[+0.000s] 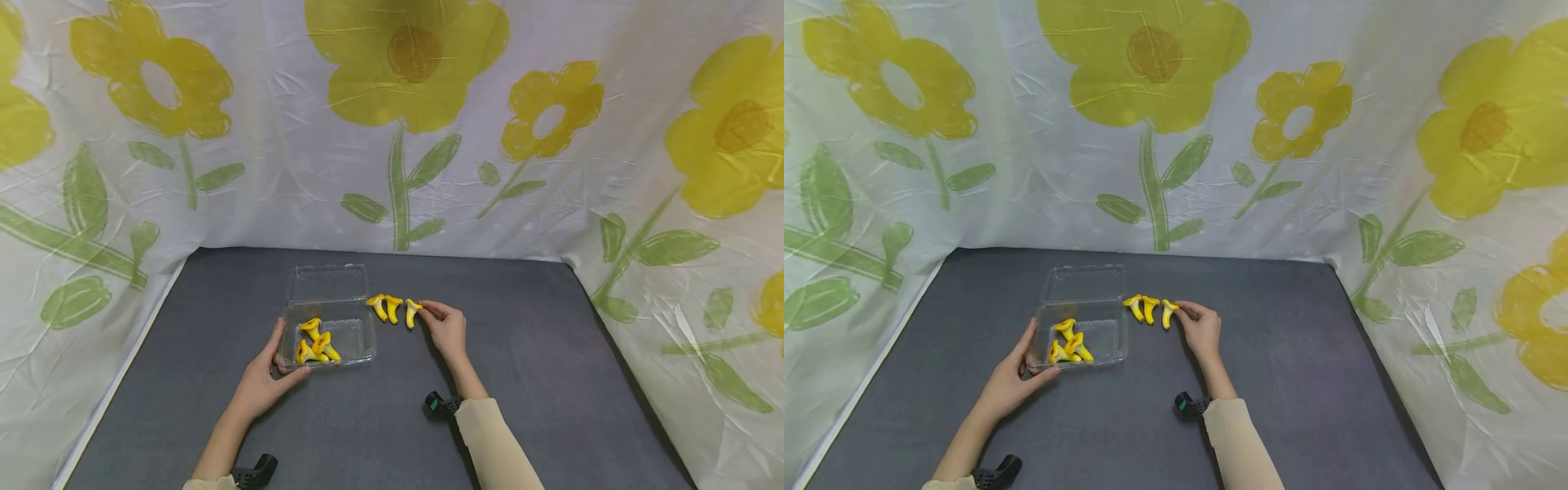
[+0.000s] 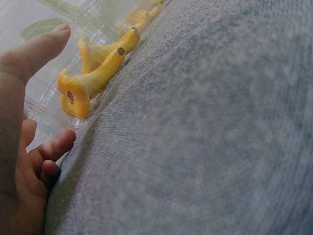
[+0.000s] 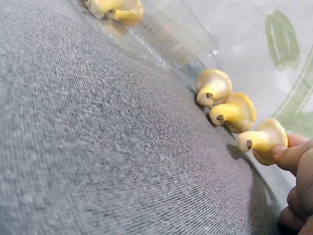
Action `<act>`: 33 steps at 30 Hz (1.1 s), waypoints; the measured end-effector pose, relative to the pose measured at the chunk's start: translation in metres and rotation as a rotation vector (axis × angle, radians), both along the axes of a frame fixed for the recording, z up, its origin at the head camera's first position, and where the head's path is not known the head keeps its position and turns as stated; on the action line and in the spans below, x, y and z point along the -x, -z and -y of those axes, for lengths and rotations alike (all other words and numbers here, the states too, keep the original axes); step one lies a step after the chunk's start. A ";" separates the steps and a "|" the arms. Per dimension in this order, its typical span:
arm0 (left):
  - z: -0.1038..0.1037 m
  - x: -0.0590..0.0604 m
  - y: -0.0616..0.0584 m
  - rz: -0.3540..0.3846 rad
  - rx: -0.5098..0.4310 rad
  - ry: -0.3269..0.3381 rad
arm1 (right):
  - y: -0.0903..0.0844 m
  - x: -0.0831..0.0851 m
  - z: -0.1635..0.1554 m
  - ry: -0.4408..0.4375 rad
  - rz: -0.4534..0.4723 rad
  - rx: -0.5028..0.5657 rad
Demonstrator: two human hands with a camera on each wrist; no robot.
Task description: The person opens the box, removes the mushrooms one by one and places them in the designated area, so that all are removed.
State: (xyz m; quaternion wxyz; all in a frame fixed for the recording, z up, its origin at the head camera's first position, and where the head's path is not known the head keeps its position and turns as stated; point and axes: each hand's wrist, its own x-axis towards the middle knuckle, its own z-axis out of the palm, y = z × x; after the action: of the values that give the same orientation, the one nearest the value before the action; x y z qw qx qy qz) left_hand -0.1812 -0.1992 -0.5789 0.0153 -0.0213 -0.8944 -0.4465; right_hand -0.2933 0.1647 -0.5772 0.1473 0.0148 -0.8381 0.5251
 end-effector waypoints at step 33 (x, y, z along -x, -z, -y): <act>-0.001 -0.001 -0.004 0.015 0.006 -0.006 | 0.003 0.002 0.002 -0.014 -0.025 -0.039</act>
State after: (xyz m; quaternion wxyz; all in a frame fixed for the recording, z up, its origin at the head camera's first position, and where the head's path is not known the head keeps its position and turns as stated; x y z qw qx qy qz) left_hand -0.1803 -0.1986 -0.5744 0.0098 -0.0155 -0.8958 -0.4440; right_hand -0.2953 0.1632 -0.5799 0.1540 0.0301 -0.8461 0.5094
